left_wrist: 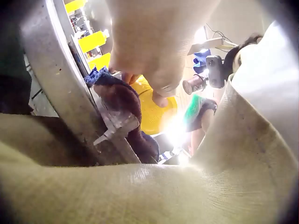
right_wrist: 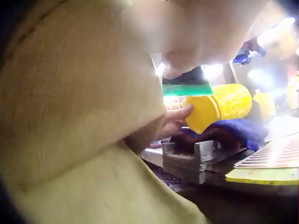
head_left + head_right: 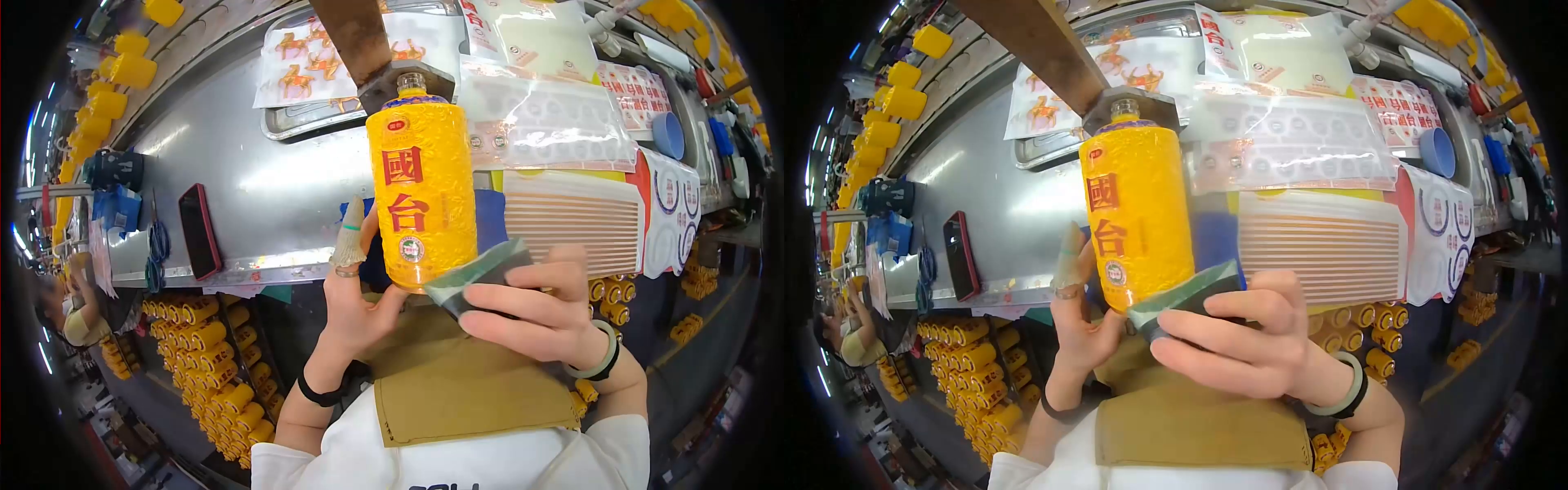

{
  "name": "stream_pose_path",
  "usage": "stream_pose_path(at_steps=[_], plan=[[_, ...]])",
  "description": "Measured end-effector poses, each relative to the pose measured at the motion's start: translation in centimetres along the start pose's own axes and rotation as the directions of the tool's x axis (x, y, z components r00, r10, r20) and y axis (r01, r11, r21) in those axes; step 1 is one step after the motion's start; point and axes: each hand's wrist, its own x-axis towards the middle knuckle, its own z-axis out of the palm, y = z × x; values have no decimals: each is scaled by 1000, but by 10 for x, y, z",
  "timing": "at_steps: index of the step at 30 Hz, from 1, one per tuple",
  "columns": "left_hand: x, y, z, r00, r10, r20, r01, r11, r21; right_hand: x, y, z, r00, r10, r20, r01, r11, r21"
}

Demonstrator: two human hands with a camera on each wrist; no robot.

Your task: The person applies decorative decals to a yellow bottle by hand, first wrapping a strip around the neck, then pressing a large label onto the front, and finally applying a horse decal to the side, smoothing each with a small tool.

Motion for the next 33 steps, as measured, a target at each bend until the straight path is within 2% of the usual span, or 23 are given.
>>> stream_pose_path(at_steps=[2,5,6,7,9,10,12,13,14,16,17,18,19,20,21,22,24,25,27,28,30,32,33], plan=[[1,1,0,1000,-2,-7,2,1000,-14,-3,-3,4,995,-77,60,72,994,80],[-5,-1,0,999,-48,-6,48,998,-39,16,-2,-2,990,-78,114,62,989,138],[-6,-2,1,996,-85,-4,85,995,-54,27,9,1,991,26,134,-43,992,119],[-6,-3,0,998,-61,19,61,997,-44,40,22,5,980,128,154,-144,985,99],[-7,-2,4,997,-78,-2,78,994,-83,63,55,21,989,149,18,-150,989,14],[-8,-2,5,995,-102,-20,99,988,-119,73,67,21,990,140,18,-141,990,13],[-6,-1,7,997,-61,-41,58,996,-74,91,82,17,991,-4,-137,-23,980,-196],[-4,0,7,997,-57,-45,54,996,-73,94,78,13,989,-51,-137,9,959,-284],[-3,1,8,997,-56,-48,52,996,-74,90,75,13,989,-56,-136,15,959,-283],[0,3,13,994,-86,-69,79,992,-100,77,65,11,980,-185,-74,154,940,-304],[2,3,15,989,-117,-87,106,986,-126,70,47,7,986,-150,69,163,953,-254],[2,2,17,989,-114,-92,102,987,-128,53,39,21,980,-193,45,198,970,-141],[0,-1,19,971,-222,-94,190,945,-268,47,28,20,949,-300,97,306,950,-63],[-1,-2,20,942,-325,-78,269,875,-402,49,16,13,923,-331,195,322,944,80],[0,5,14,979,-182,-94,151,951,-271,55,9,9,930,-300,211,287,954,91],[-1,10,12,979,-179,-96,147,950,-274,58,6,8,936,-267,228,250,963,102],[-2,16,10,988,-37,-150,37,999,-9,75,32,9,977,-81,198,100,991,-88],[2,19,13,978,26,-207,-44,996,-81,79,56,15,994,-47,100,57,993,-106],[-1,16,15,976,30,-217,-54,993,-105,98,76,11,995,45,-88,-60,981,-184],[-1,15,16,973,25,-229,-55,991,-124,95,79,10,995,35,-88,-51,980,-191],[4,18,14,966,-13,-259,2,999,-45,90,82,11,985,-39,-165,-4,969,-248],[4,7,14,973,32,-228,-22,999,49,82,74,10,982,-12,-191,-27,979,-203],[6,11,9,971,36,-237,-23,998,54,78,71,6,965,138,-221,-166,980,-111]])
